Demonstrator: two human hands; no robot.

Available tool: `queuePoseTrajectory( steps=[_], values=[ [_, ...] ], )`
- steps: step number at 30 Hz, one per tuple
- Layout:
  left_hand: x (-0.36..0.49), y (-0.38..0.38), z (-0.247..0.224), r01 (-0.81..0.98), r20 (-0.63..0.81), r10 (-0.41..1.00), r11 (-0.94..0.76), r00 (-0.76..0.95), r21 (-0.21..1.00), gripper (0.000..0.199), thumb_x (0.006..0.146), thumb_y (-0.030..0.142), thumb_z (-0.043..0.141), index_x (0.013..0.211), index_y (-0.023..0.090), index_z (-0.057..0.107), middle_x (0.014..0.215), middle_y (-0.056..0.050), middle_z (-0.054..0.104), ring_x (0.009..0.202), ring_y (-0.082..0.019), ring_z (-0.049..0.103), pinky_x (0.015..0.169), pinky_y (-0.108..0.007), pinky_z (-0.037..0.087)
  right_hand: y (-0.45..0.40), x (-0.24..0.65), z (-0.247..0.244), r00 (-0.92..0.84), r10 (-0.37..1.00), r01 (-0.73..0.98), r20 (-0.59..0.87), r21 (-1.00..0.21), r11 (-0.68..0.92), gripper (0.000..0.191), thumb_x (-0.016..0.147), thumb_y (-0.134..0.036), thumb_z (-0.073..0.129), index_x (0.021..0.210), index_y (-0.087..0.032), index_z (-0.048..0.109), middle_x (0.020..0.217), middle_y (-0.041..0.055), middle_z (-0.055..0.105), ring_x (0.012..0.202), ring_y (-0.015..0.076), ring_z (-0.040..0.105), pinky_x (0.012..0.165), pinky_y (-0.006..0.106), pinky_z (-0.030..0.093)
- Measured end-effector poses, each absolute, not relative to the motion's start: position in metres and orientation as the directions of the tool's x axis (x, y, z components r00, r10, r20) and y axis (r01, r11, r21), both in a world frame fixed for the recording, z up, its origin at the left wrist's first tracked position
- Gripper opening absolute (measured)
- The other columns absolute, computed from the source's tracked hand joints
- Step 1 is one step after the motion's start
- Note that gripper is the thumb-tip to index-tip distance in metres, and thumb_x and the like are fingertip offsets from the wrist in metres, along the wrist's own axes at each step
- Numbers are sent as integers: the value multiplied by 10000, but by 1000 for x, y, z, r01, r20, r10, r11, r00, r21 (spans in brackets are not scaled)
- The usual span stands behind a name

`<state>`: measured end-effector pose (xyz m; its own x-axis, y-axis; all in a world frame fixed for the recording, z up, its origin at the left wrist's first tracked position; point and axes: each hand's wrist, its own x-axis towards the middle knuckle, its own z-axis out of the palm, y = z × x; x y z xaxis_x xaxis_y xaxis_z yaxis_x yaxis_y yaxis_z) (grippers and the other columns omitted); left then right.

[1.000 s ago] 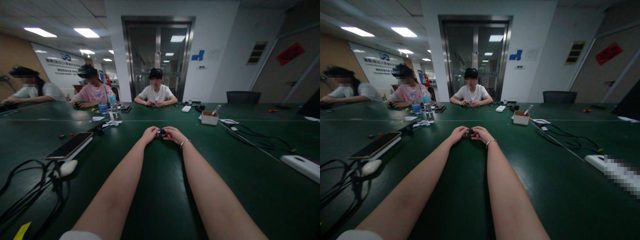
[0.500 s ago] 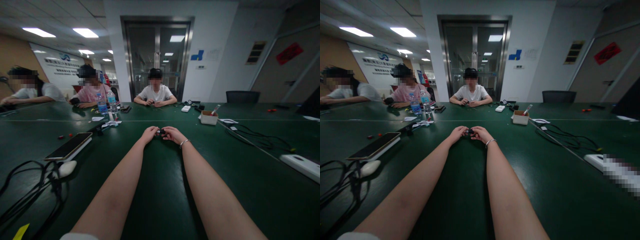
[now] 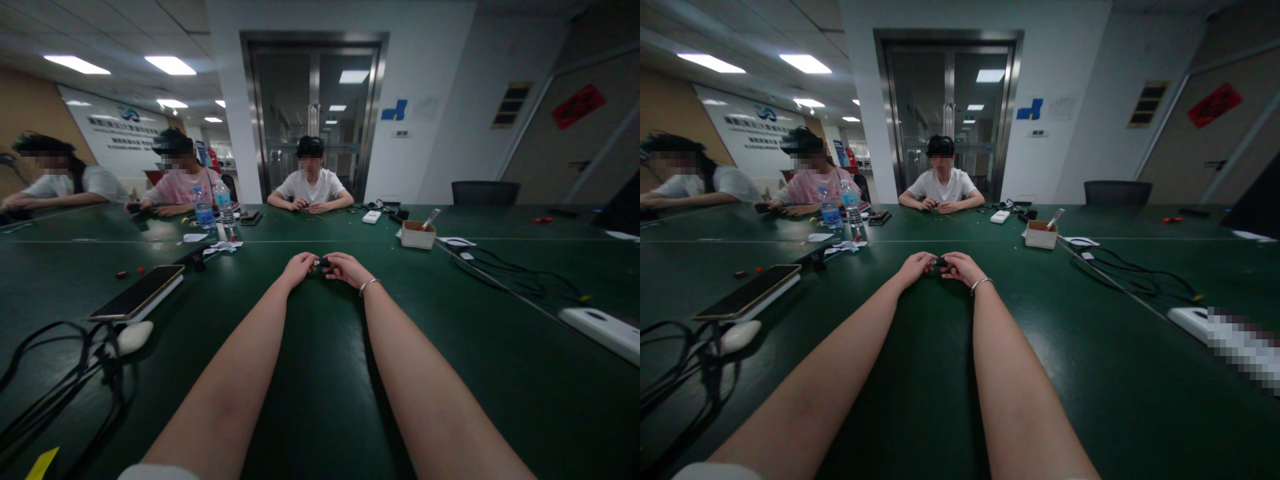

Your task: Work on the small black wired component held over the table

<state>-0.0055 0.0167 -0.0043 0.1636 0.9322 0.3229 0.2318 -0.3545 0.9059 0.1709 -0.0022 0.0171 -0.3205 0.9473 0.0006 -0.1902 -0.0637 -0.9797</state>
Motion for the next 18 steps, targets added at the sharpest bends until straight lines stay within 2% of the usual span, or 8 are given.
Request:
queuePoseTrajectory(
  steps=[5, 9, 14, 18],
  values=[
    [-6, 16, -3, 226, 331, 930, -360, 157, 905, 230, 762, 307, 571, 906, 148, 654, 789, -40, 643, 685, -127, 561, 630, -244, 427, -3, 171, 17, -325, 946, -195, 4, -979, -63, 52, 867, -118, 551, 894, -135, 592, 559, -10, 598, 417, 48, 518, 588, 277, 592],
    [-8, 18, -6, 221, 306, 929, -349, 207, 911, 302, 785, 393, 545, 911, 138, 647, 713, -41, 634, 641, -135, 560, 623, -267, 428, -3, 171, 18, -325, 946, -194, 3, -979, -63, 61, 878, -109, 530, 897, -130, 583, 567, -1, 610, 417, 48, 522, 590, 275, 590],
    [-8, 16, -6, 174, 354, 925, -374, 139, 911, 343, 655, 317, 701, 937, 136, 627, 730, -39, 647, 683, -144, 586, 696, -295, 446, -3, 170, 17, -327, 945, -187, 6, -981, -59, 59, 888, -132, 523, 929, -138, 566, 551, -11, 614, 376, 38, 496, 588, 264, 588],
    [-8, 11, -1, 103, 347, 927, -362, 142, 926, 352, 554, 298, 774, 832, 131, 637, 789, -60, 671, 752, -160, 610, 783, -332, 452, -2, 170, 17, -297, 955, -188, 0, -980, -58, 48, 898, -186, 532, 879, -142, 530, 540, -3, 626, 354, 35, 475, 596, 279, 588]
  ],
)
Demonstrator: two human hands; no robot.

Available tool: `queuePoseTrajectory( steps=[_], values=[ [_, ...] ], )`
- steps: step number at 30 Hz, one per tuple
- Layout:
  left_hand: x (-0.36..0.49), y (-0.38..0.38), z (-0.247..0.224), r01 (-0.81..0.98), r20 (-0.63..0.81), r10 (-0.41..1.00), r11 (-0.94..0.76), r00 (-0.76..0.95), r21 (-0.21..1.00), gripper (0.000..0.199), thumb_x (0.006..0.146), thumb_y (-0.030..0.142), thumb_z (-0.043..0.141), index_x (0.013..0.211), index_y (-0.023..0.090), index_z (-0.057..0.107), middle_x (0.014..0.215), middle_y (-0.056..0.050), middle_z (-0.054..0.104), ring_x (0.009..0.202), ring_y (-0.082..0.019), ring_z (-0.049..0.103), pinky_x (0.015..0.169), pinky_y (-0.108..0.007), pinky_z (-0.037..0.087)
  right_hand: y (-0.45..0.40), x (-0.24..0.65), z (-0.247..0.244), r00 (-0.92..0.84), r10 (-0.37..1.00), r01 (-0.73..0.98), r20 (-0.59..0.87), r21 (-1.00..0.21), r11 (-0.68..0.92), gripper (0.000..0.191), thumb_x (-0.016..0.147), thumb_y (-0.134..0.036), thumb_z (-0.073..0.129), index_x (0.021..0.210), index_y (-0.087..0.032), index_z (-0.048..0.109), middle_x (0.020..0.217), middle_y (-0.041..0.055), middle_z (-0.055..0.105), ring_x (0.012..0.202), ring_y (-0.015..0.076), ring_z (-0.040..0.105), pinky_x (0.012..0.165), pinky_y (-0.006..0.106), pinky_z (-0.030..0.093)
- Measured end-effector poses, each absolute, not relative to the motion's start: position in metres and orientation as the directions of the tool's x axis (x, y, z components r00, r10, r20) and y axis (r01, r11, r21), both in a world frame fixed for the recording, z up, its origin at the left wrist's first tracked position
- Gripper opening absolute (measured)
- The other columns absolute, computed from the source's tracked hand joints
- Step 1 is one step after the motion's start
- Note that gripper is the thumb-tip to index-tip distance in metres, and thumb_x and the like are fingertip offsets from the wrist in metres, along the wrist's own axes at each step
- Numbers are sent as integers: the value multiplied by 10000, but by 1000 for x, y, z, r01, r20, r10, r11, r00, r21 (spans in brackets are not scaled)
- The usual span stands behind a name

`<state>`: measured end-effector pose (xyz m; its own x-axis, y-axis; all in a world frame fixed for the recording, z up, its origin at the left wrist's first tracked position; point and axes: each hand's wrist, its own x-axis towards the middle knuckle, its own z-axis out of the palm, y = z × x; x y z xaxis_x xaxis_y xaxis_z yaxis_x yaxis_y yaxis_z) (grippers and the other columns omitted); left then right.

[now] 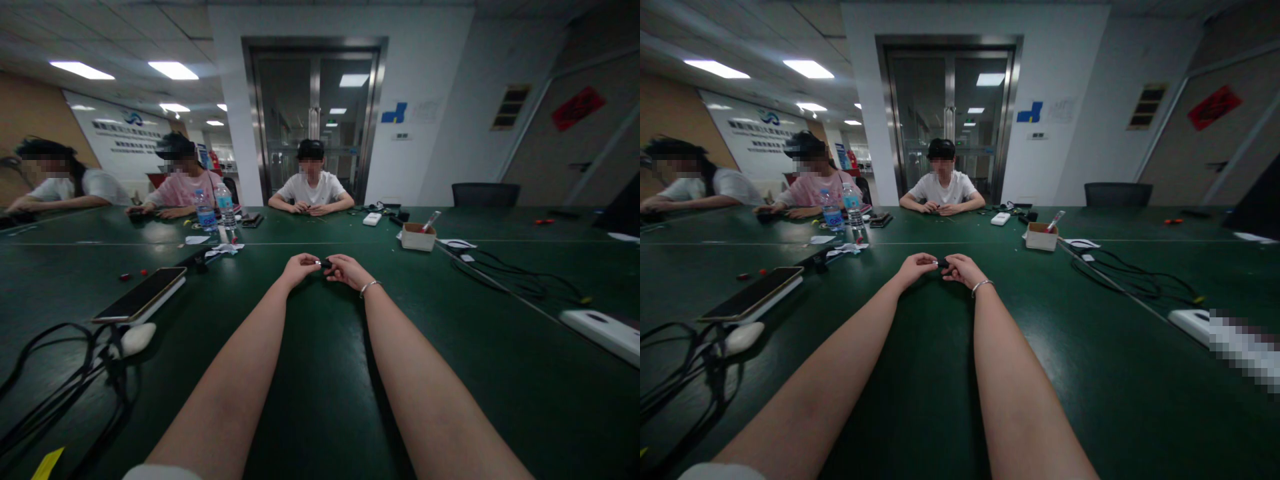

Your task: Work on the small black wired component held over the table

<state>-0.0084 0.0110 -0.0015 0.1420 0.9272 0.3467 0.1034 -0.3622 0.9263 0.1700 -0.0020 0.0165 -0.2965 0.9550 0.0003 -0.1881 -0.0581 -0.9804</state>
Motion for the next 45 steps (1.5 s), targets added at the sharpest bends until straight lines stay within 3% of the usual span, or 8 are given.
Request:
queuePoseTrajectory(
  steps=[9, 12, 16, 20, 30, 34, 39, 45],
  values=[
    [-10, 3, 5, 73, 349, 918, -367, 192, 927, 298, 555, 251, 778, 796, 135, 646, 823, -66, 685, 791, -168, 627, 845, -362, 448, 3, 171, 12, -311, 950, -171, 19, -985, -36, 201, 912, -253, 511, 745, -146, 478, 466, -25, 556, 347, 39, 446, 580, 276, 582],
    [-10, 3, 6, 81, 331, 929, -347, 167, 934, 297, 560, 249, 777, 800, 129, 650, 815, -69, 684, 775, -167, 624, 837, -364, 451, -1, 172, 14, -325, 945, -194, 32, -980, -34, 64, 851, -155, 571, 871, -159, 510, 548, -58, 555, 360, 26, 461, 602, 297, 590],
    [-9, 5, 6, 86, 322, 936, -336, 141, 938, 299, 567, 262, 775, 802, 127, 651, 804, -69, 684, 765, -168, 620, 826, -363, 453, -4, 172, 18, -298, 953, -216, 53, -976, -14, 334, 776, -77, 591, 1058, -227, 491, 682, -78, 564, 391, 17, 488, 616, 328, 599],
    [-10, 6, 5, 74, 330, 930, -345, 159, 936, 317, 557, 277, 783, 803, 125, 654, 811, -73, 687, 781, -173, 621, 831, -364, 451, -2, 171, 19, -296, 955, -158, 2, -986, -47, 134, 869, -233, 535, 980, -159, 518, 579, -40, 564, 361, 30, 440, 558, 306, 589],
    [-9, 8, 3, 82, 330, 934, -343, 136, 936, 289, 555, 273, 784, 774, 132, 660, 787, -71, 691, 763, -182, 627, 827, -367, 453, -5, 171, 21, -347, 938, -117, -8, -992, -52, 103, 877, -195, 525, 968, -145, 527, 627, -21, 578, 367, 11, 422, 542, 266, 586],
    [-9, 7, 4, 77, 325, 938, -335, 119, 939, 266, 568, 262, 775, 769, 134, 659, 785, -70, 693, 766, -180, 631, 826, -362, 455, -4, 171, 21, -355, 934, -137, 45, -991, -4, 314, 800, -82, 570, 1072, -222, 503, 724, -56, 559, 399, 3, 466, 581, 282, 597],
    [-9, 8, 4, 71, 331, 934, -342, 138, 937, 287, 546, 253, 788, 767, 130, 653, 783, -68, 693, 761, -180, 631, 822, -367, 456, -2, 170, 19, -320, 947, -133, -17, -989, -62, 106, 870, -194, 526, 968, -152, 527, 646, -23, 564, 381, 20, 453, 565, 300, 593],
    [-9, 8, 4, 80, 330, 938, -339, 105, 937, 270, 560, 239, 781, 771, 128, 653, 781, -71, 687, 752, -180, 626, 816, -368, 455, -2, 170, 18, -279, 959, -195, 42, -981, -13, 320, 767, -91, 631, 1025, -217, 491, 649, -75, 554, 391, 20, 477, 598, 335, 600]
  ],
)
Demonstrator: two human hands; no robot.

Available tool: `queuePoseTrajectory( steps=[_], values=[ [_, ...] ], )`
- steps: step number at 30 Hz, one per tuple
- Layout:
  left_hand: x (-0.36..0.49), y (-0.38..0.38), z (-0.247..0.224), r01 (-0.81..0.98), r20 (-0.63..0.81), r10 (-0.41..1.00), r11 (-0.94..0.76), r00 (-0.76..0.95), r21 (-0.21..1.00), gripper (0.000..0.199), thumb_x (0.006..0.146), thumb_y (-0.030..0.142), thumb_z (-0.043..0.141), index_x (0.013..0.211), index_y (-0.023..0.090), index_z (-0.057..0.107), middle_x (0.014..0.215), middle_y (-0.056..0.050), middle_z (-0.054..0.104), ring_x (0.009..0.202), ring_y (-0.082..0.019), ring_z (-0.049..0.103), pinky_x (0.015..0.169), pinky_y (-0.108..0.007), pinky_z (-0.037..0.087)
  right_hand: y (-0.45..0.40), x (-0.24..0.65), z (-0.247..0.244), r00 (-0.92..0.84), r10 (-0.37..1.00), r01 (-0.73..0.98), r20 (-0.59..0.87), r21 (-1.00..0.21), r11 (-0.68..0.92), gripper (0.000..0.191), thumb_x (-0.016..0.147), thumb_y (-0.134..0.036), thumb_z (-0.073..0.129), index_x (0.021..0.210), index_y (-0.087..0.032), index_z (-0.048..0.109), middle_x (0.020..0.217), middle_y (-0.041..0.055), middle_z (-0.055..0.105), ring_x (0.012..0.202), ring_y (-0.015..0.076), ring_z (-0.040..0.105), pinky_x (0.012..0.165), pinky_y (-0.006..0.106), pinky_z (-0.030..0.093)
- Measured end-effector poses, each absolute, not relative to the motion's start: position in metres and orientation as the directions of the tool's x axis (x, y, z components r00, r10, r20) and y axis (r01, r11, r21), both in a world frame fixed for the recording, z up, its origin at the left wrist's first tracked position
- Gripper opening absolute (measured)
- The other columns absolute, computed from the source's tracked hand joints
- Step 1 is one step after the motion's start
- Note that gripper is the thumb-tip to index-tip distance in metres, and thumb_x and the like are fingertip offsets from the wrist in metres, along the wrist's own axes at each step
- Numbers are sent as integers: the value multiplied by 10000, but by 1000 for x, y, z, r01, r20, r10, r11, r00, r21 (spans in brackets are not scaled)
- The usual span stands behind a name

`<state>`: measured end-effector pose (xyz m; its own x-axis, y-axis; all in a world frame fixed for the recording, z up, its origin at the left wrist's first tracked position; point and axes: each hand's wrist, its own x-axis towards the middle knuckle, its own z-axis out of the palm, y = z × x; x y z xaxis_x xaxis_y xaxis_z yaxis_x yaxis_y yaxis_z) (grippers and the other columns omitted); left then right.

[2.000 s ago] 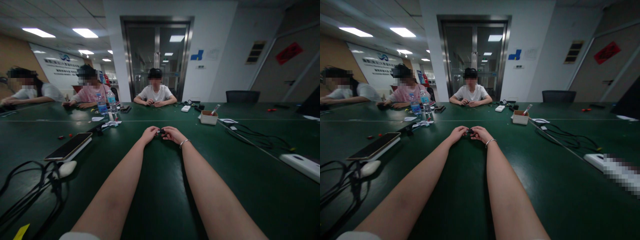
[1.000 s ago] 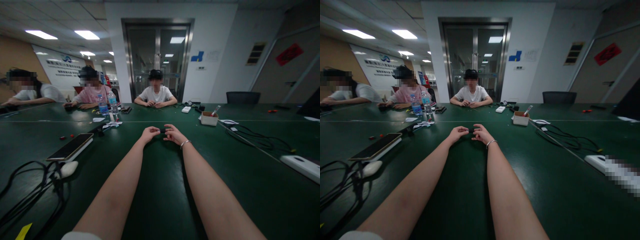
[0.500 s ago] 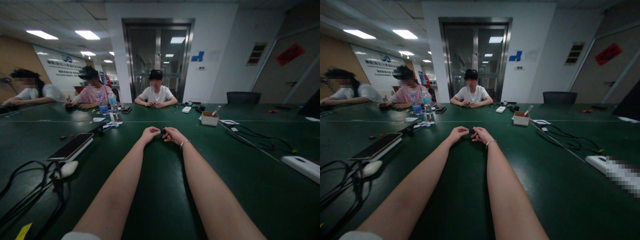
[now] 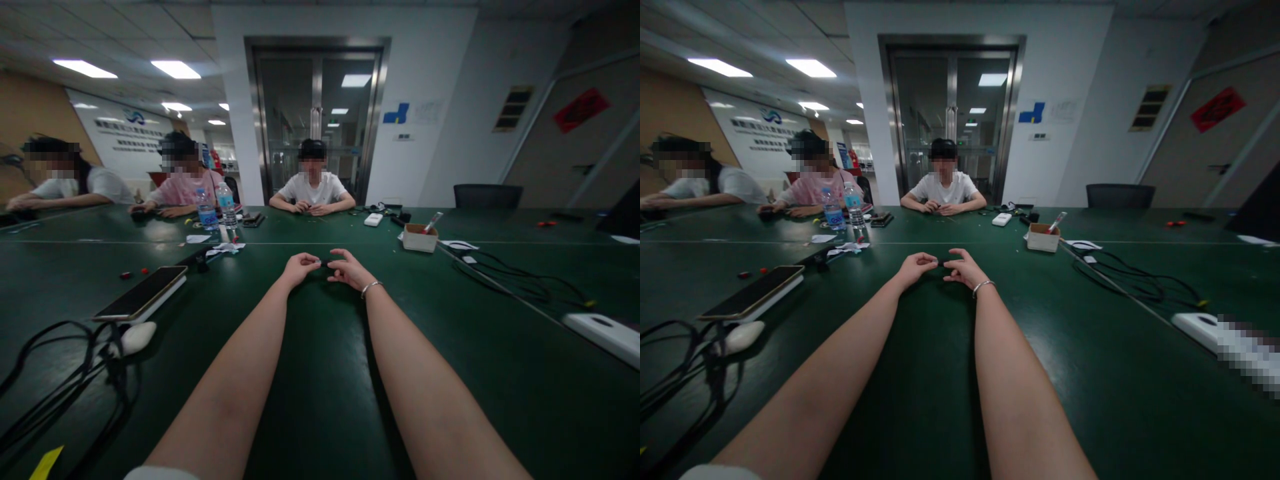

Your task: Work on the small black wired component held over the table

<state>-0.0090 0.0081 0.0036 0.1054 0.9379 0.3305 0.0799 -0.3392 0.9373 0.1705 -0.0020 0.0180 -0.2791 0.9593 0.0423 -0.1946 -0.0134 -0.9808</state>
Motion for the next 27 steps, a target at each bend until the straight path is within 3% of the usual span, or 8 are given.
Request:
queuePoseTrajectory(
  steps=[3, 8, 12, 17, 21, 25, 27],
  values=[
    [-9, 8, 4, 78, 325, 940, -334, 106, 939, 276, 557, 238, 784, 772, 126, 653, 783, -72, 687, 753, -180, 626, 819, -370, 453, -3, 171, 19, -295, 955, -153, -3, -987, -50, 136, 836, -181, 584, 951, -164, 513, 592, -42, 566, 377, 23, 450, 566, 303, 593],
    [-9, 9, 3, 81, 327, 940, -335, 94, 939, 283, 561, 264, 782, 775, 129, 654, 782, -75, 689, 753, -185, 628, 821, -370, 451, -2, 171, 18, -285, 958, -177, 29, -984, -23, 328, 763, -75, 616, 1027, -212, 479, 645, -71, 573, 377, 16, 454, 568, 317, 597],
    [-9, 12, 0, 73, 337, 936, -345, 102, 936, 287, 566, 280, 778, 778, 132, 652, 791, -79, 690, 763, -186, 630, 828, -371, 450, -2, 170, 18, -283, 959, -145, -11, -988, -54, 141, 835, -176, 577, 950, -174, 495, 624, -32, 592, 372, 22, 439, 549, 308, 591],
    [-10, 13, -1, 75, 342, 935, -350, 99, 934, 304, 554, 290, 785, 777, 129, 653, 787, -83, 690, 750, -187, 631, 824, -375, 452, -2, 170, 19, -253, 967, -196, 25, -980, -25, 340, 747, -18, 594, 1004, -212, 484, 677, -64, 586, 380, 18, 458, 572, 331, 598],
    [-10, 12, 0, 65, 343, 933, -350, 107, 934, 317, 544, 298, 789, 776, 133, 650, 794, -79, 693, 755, -184, 633, 822, -372, 456, -2, 170, 19, -268, 963, -165, -12, -985, -58, 158, 824, -146, 570, 958, -184, 497, 607, -55, 565, 370, 22, 447, 554, 314, 593],
    [-10, 12, 0, 64, 341, 935, -348, 100, 935, 330, 539, 305, 792, 781, 133, 649, 804, -82, 695, 773, -189, 637, 830, -374, 454, -2, 170, 19, -277, 961, -172, 18, -985, -31, 256, 781, -66, 580, 990, -190, 499, 628, -67, 572, 355, 9, 430, 562, 313, 595],
    [-10, 12, 0, 64, 341, 935, -347, 93, 936, 328, 541, 304, 792, 779, 132, 646, 804, -81, 695, 777, -188, 637, 830, -372, 455, -2, 170, 19, -268, 963, -180, 10, -983, -40, 214, 802, -97, 581, 977, -189, 498, 607, -66, 569, 348, 12, 425, 560, 320, 594]
  ],
)
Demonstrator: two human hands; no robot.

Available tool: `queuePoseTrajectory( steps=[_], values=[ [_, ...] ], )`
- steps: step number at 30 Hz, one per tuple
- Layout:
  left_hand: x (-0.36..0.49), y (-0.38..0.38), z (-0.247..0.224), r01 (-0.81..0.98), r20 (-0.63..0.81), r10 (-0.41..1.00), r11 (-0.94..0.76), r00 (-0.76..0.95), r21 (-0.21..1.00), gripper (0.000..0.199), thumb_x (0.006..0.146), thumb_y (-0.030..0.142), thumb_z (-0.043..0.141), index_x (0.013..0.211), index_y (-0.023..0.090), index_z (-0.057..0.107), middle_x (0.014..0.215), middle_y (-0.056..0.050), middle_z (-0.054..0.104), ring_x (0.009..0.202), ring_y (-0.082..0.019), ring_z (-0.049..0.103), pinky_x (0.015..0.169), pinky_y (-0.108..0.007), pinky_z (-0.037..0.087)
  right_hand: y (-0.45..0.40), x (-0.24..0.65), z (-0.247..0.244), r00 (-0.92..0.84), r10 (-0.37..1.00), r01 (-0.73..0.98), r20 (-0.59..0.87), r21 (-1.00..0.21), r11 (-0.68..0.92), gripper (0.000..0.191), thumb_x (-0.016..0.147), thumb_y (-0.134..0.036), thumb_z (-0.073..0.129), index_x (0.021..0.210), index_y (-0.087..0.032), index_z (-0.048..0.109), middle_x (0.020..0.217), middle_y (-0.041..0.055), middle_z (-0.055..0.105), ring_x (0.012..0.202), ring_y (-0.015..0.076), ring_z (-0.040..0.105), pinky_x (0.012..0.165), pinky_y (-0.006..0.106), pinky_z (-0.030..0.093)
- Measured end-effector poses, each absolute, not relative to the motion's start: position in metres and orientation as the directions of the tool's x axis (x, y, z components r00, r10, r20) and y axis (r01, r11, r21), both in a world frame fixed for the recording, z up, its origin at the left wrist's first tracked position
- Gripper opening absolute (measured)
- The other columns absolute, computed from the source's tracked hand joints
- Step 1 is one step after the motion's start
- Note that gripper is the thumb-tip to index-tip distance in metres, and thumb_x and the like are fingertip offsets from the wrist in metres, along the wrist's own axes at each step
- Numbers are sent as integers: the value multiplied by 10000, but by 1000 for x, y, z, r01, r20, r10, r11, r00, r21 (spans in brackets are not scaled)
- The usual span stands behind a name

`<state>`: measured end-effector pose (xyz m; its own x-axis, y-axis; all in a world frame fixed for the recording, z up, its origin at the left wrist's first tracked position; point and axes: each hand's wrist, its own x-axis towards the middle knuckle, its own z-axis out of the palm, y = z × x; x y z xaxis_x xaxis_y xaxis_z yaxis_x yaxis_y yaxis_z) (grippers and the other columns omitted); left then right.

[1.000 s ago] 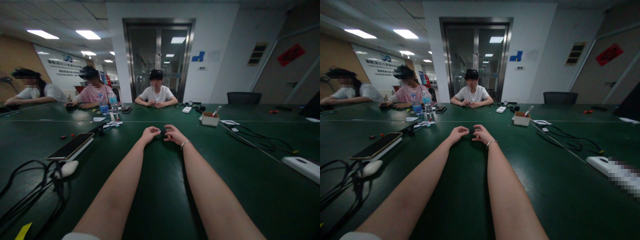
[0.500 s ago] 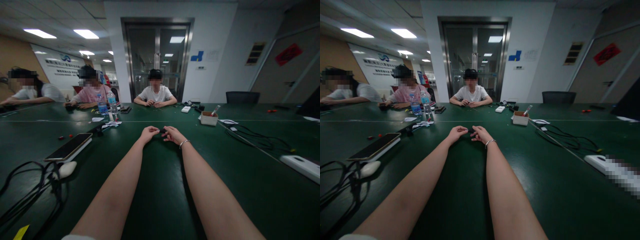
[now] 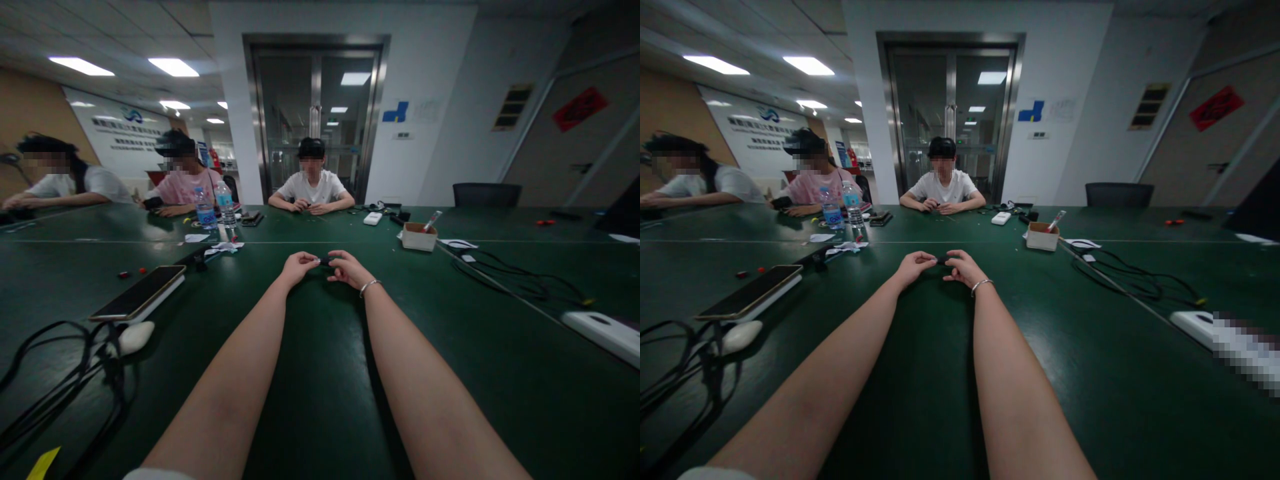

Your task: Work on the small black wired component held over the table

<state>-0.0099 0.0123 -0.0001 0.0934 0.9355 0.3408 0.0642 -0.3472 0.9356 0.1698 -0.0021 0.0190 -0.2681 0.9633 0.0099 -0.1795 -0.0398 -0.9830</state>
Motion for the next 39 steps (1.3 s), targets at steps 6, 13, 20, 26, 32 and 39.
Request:
queuePoseTrajectory(
  steps=[6, 13, 20, 26, 32, 39],
  values=[
    [-9, 13, 0, 62, 326, 942, -331, 79, 942, 314, 554, 302, 784, 772, 126, 642, 788, -77, 690, 765, -183, 634, 825, -371, 457, -2, 170, 19, -278, 960, -169, 15, -985, -34, 266, 774, -51, 594, 985, -193, 516, 624, -56, 594, 345, 10, 417, 542, 303, 594],
    [-9, 16, -2, 56, 339, 937, -344, 78, 937, 290, 559, 289, 779, 758, 130, 640, 780, -71, 689, 756, -178, 632, 829, -371, 456, -3, 169, 19, -263, 964, -137, 30, -991, -6, 281, 782, -82, 574, 1021, -209, 501, 655, -63, 585, 339, 2, 400, 533, 300, 592],
    [-9, 15, -2, 45, 337, 938, -341, 80, 939, 309, 549, 300, 783, 756, 124, 637, 771, -75, 686, 753, -180, 630, 818, -369, 456, -2, 170, 20, -292, 956, -153, 24, -988, -23, 233, 799, -85, 567, 999, -197, 523, 676, -49, 599, 341, 1, 409, 528, 299, 592],
    [-10, 16, -3, 57, 339, 936, -344, 91, 937, 283, 590, 310, 755, 772, 138, 623, 780, -62, 680, 751, -167, 625, 789, -340, 461, -1, 170, 19, -294, 956, -134, -18, -989, -60, 45, 884, -160, 518, 927, -147, 518, 637, 3, 643, 317, 1, 394, 544, 278, 591],
    [-8, 14, -2, 140, 342, 932, -358, 122, 923, 262, 688, 365, 674, 836, 160, 605, 638, -12, 631, 594, -127, 573, 636, -278, 451, -2, 170, 19, -307, 952, -151, -15, -986, -64, 75, 858, -140, 578, 912, -140, 526, 632, 7, 654, 339, 7, 444, 561, 263, 594],
    [-7, 12, -2, 133, 290, 940, -315, 178, 940, 259, 699, 368, 662, 810, 139, 617, 686, -47, 659, 633, -145, 600, 647, -280, 457, 0, 171, 17, -298, 954, -165, -25, -983, -77, 35, 879, -139, 551, 910, -136, 535, 633, 18, 655, 338, 6, 437, 576, 272, 595]
  ],
)
